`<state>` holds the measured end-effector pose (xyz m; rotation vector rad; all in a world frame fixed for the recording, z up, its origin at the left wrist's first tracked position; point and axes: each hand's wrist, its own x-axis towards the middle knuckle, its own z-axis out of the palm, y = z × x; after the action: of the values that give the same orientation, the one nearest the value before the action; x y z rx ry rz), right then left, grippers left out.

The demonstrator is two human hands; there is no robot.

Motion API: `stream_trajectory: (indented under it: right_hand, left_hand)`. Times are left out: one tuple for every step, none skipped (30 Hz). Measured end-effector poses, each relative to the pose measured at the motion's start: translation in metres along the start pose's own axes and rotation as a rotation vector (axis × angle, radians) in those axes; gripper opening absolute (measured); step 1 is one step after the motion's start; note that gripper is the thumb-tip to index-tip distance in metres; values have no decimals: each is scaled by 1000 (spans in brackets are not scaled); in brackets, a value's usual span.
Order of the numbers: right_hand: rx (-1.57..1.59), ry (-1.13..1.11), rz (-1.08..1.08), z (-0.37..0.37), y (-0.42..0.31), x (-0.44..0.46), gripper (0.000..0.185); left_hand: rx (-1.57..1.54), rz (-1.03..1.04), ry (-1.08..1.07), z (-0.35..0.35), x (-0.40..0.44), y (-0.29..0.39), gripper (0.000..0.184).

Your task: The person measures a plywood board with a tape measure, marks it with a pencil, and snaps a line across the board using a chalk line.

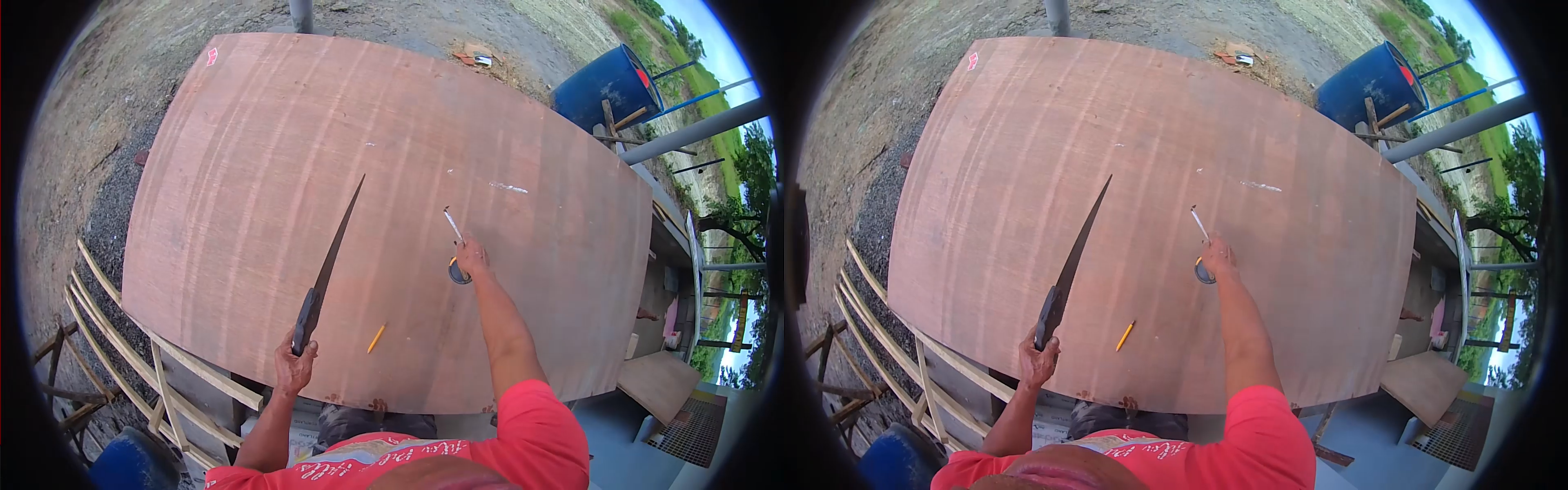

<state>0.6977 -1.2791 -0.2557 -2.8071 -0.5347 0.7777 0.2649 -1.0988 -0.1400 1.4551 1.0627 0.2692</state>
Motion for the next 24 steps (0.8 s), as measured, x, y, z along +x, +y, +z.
stream_trajectory:
  right_hand:
    - [-18,-10,4,-2,-6,10,40]
    - [-35,-20,7,-3,-11,18,44]
    - [-53,-37,28,0,-12,30,46]
    - [-71,-55,50,5,-12,42,49]
    - [-90,-74,72,10,-11,52,52]
    - [-82,-76,89,9,-17,55,53]
    - [-74,-78,110,9,-23,56,55]
    - [-68,-79,131,8,-25,57,56]
    - [-66,-86,138,7,-22,63,57]
    - [-65,-97,141,8,-20,68,58]
    - [-64,-111,142,11,-18,73,58]
    - [-71,-127,139,14,-16,76,58]
    - [-81,-141,135,16,-13,78,58]
    - [-94,-154,130,16,-10,82,58]
    - [-114,-175,146,13,-12,84,59]
    - [-133,-197,164,9,-17,81,59]
    - [-152,-219,181,5,-22,80,59]
    - [-147,-218,177,3,-23,81,59]
    - [-143,-221,172,2,-22,81,59]
    - [-138,-227,169,3,-22,78,59]
    - [-130,-229,165,2,-22,76,59]
    - [-119,-228,161,0,-24,75,59]
    - [-108,-226,159,0,-24,76,59]
    - [-111,-211,144,4,-21,77,59]
  left_hand:
    - [7,6,-3,1,1,1,65]
    - [19,5,-8,2,3,0,64]
    - [31,5,-13,2,6,-1,62]
    - [44,3,-19,3,9,-2,61]
    - [67,20,-21,5,14,-2,58]
    - [72,22,-23,6,18,-2,57]
    - [76,23,-28,7,22,-2,56]
    - [79,25,-34,9,27,-2,56]
    - [105,34,-42,11,32,-2,55]
    - [132,42,-44,12,38,-2,55]
    - [160,46,-44,12,42,-1,55]
    - [154,49,-37,14,47,2,56]
    - [144,54,-28,17,53,6,56]
    - [131,57,-19,22,60,10,56]
    - [93,45,-16,26,69,9,57]
    - [59,31,-15,28,81,4,57]
    - [22,18,-12,30,91,2,58]
    - [3,38,-4,34,103,7,58]
    - [-16,54,6,38,116,14,59]
    - [-33,67,16,40,127,18,60]
    - [-20,74,27,40,135,21,60]
    - [-7,83,37,39,144,22,60]
    - [7,94,45,37,149,22,61]
    - [15,99,61,35,150,23,61]
